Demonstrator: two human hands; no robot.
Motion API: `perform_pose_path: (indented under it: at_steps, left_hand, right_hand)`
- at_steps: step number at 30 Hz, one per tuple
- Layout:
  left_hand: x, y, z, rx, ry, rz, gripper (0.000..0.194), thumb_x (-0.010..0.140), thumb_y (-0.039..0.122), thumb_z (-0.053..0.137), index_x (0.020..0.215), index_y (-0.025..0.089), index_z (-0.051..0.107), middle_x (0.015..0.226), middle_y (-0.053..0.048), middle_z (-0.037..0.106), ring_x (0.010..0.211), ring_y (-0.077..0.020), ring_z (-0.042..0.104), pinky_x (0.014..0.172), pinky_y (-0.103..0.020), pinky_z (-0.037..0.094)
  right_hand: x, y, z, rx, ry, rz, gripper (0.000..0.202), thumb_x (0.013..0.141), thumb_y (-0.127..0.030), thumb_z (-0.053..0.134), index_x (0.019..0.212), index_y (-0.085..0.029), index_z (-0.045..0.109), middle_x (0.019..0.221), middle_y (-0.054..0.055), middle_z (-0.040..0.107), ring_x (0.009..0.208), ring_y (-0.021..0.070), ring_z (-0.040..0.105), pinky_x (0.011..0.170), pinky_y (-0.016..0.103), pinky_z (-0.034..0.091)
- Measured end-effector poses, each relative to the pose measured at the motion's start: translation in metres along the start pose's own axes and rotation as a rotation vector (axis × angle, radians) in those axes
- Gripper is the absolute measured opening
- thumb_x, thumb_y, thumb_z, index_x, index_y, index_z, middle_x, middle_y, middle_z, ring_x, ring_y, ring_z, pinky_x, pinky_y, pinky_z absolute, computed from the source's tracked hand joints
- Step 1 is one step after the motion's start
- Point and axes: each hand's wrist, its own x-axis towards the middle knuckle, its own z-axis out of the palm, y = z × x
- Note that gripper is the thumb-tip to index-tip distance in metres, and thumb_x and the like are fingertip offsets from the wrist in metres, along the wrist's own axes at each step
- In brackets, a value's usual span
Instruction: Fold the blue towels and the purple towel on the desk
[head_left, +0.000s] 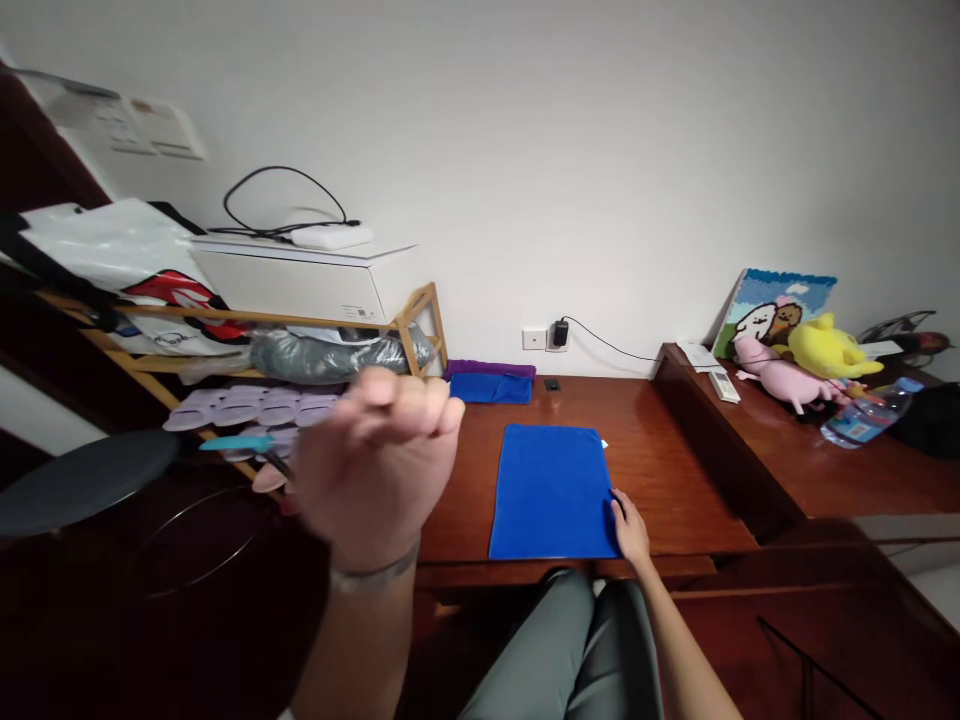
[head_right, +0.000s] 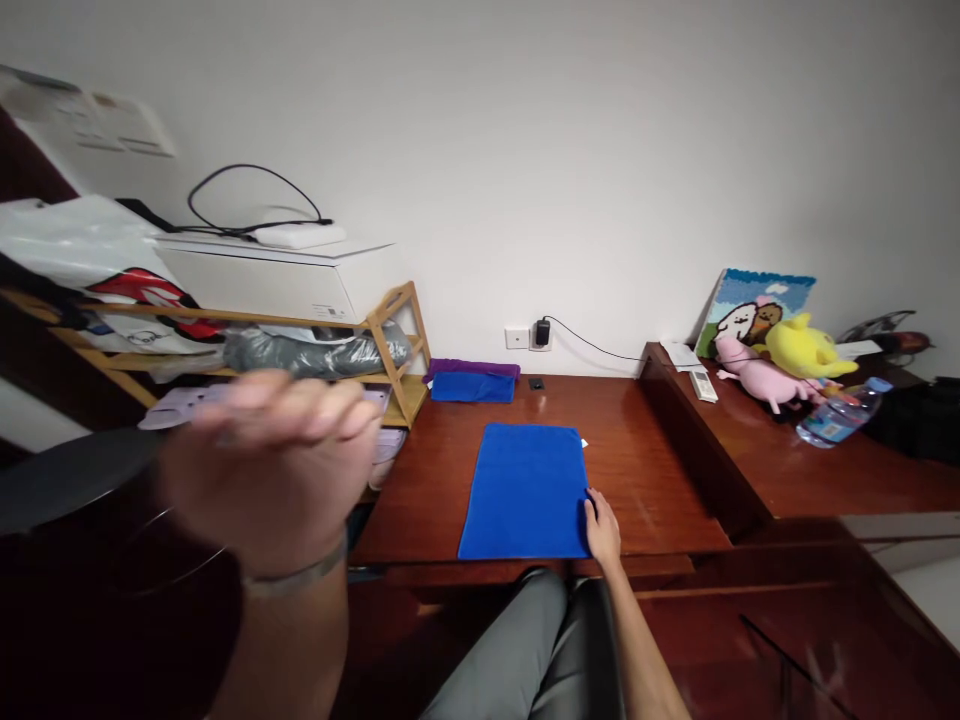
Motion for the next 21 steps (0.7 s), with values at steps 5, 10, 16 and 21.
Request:
perform_pose_path:
  at_steps: [5,10,16,21]
  left_hand:
    - [0.012,-0.127,-0.007,0.309,0.058,-0.225,0.032,0.087,0.046,0.078,0.098,0.019,0.067,0.086,-0.002,0.070,0.078,-0.0154,0.067,0.074,-0.028,0.055]
    - [-0.015,-0.267,-0.022,0.726,-0.135,-0.288,0.031,0.095,0.046,0.058,0.092,0.020,0.073,0.091,-0.010,0.081,0.089,-0.0260,0.077,0.085,-0.040,0.062]
    - [-0.035,-0.356,-0.013,1.084,-0.533,-0.122,0.048,0.101,0.027,0.046,0.143,0.021,0.068,0.155,-0.011,0.064,0.148,-0.0282,0.055,0.128,-0.051,0.040]
    - [-0.055,-0.400,-0.029,1.550,-0.692,-0.096,0.057,0.108,0.033,0.039,0.162,0.020,0.049,0.169,-0.012,0.046,0.160,-0.0300,0.038,0.132,-0.057,0.031]
  right_hand:
    - [0.013,-0.001,0.011,-0.053,0.043,-0.048,0.073,0.098,-0.065,0.032,0.135,-0.016,0.072,0.142,0.018,0.070,0.135,0.0330,0.063,0.122,0.049,0.044]
    - [0.051,-0.058,0.047,-0.248,0.016,-0.257,0.064,0.107,-0.049,0.029,0.148,-0.016,0.065,0.158,0.014,0.059,0.152,0.0304,0.047,0.131,0.050,0.030]
    - [0.109,-0.125,0.116,-0.425,-0.205,-0.421,0.061,0.108,-0.029,0.029,0.165,-0.015,0.045,0.173,0.009,0.039,0.164,0.0251,0.027,0.135,0.049,0.018]
    - [0.117,-0.118,0.149,-0.569,-0.345,-0.331,0.063,0.111,-0.035,0.026,0.169,-0.013,0.036,0.174,0.009,0.033,0.166,0.0236,0.022,0.136,0.047,0.012]
